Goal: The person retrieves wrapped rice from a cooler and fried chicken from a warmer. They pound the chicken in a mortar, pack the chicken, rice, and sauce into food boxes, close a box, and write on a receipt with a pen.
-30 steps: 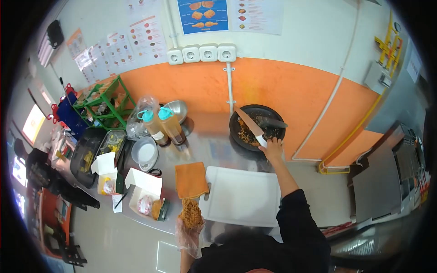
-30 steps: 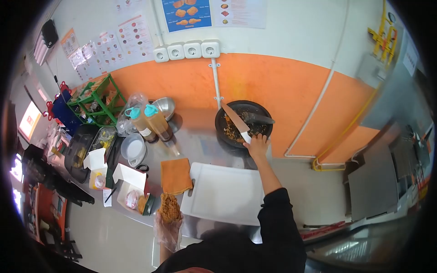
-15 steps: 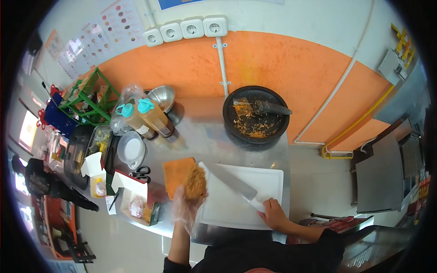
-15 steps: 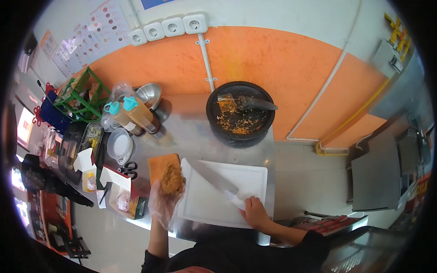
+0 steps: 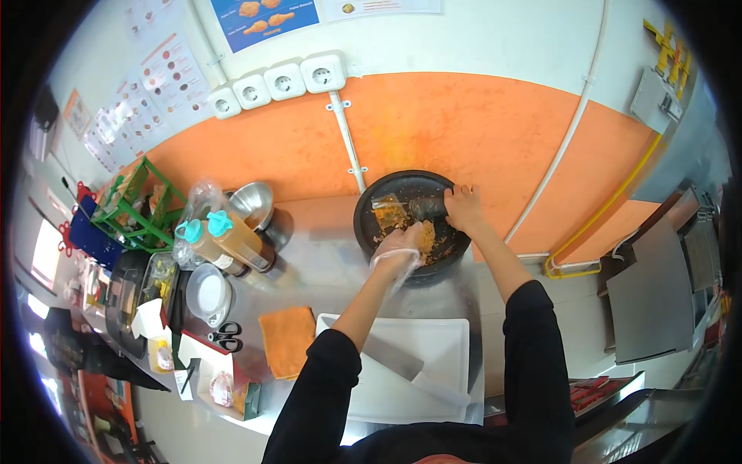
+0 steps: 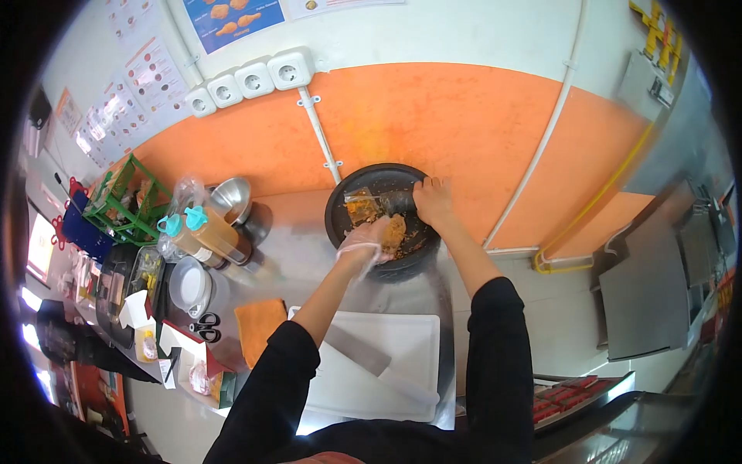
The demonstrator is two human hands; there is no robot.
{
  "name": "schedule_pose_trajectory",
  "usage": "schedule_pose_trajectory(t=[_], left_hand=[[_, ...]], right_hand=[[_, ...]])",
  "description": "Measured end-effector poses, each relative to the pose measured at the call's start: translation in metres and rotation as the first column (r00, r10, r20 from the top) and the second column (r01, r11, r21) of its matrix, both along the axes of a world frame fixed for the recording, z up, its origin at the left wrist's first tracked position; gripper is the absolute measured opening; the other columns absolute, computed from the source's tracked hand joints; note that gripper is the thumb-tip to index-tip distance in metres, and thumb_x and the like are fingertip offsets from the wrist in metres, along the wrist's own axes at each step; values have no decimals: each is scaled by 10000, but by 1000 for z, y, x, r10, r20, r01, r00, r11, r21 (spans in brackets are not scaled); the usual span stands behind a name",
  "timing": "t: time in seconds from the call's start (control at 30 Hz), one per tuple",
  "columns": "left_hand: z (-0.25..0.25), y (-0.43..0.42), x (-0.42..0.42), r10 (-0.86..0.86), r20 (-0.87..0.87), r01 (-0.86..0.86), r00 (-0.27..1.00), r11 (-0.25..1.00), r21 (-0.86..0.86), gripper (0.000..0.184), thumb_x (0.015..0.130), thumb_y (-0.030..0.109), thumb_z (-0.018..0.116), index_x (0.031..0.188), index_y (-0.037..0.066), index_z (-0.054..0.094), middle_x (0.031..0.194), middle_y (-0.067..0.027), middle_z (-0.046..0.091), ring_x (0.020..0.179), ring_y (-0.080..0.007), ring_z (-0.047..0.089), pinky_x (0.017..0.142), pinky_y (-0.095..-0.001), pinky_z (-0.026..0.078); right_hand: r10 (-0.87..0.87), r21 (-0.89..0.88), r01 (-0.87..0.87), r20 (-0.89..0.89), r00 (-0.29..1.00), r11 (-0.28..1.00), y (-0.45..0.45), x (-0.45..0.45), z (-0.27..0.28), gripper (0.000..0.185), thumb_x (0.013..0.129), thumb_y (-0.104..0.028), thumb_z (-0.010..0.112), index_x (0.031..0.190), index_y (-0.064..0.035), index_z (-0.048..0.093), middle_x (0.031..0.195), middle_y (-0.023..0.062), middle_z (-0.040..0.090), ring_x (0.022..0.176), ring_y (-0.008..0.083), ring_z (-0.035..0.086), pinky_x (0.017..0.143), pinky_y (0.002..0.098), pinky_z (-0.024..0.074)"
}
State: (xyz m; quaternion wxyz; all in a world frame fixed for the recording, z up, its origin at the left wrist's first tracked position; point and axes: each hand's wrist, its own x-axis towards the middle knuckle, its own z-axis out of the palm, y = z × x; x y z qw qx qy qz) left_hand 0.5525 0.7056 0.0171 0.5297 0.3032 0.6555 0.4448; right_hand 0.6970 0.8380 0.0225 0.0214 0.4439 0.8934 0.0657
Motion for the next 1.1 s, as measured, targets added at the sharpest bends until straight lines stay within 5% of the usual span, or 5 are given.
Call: schedule_pose_trajectory(t=[0.07, 0.27, 0.33, 0.47, 1.1], left_hand=[[22, -2, 6, -167, -767, 93, 620, 986, -140, 566, 880, 510, 455, 1111, 15, 600, 1054, -204, 634, 1025, -316, 595, 850, -415, 491], [25, -4, -24, -159, -914, 300, 375, 953, -42, 474, 840, 485, 522, 1015, 73, 678, 981, -176, 657, 911, -307, 618, 831, -405, 469], [-4, 3, -38, -109, -336, 203, 935, 944, 259, 397, 823, 436, 585, 970, 85, 696, 917, -102, 673, 805, -219, 621, 751, -347, 486], [34, -1, -32, -82, -76, 75, 994, 993, -91, 372, 859, 338, 577, 1013, 12, 666, 949, -105, 650, 878, -173, 583, 815, -276, 453], [-42, 13, -36, 48, 637, -283, 770, 920, 272, 933, 887, 697, 67, 1346, -42, 405, 1422, -181, 385, 1379, -275, 242, 1119, -339, 102]], right_hand=[[-35, 190, 48, -72, 997, 981, -13, 1, 20, 460, 674, -237, 770, 1025, -16, 574, 1013, 142, 621, 1002, 295, 594, 864, 446, 458], [-140, -116, 140, 9, 990, 983, 3, 29, 7, 589, 702, -378, 769, 1091, -37, 488, 786, 138, 637, 637, 194, 648, 533, 312, 505], [-240, -382, 163, -163, 957, 910, -10, 39, 43, 574, 748, -397, 732, 1108, -30, 476, 774, 123, 625, 596, 172, 625, 499, 288, 487], [-468, -683, -103, -594, 654, 724, -44, 44, 70, 604, 820, -472, 637, 1165, -10, 456, 722, 119, 621, 506, 199, 589, 510, 309, 507], [-53, -311, -8, -186, 981, 950, -115, -17, 52, 354, 929, -361, 475, 1271, -268, 471, 900, 201, 644, 880, 376, 617, 759, 463, 494]])
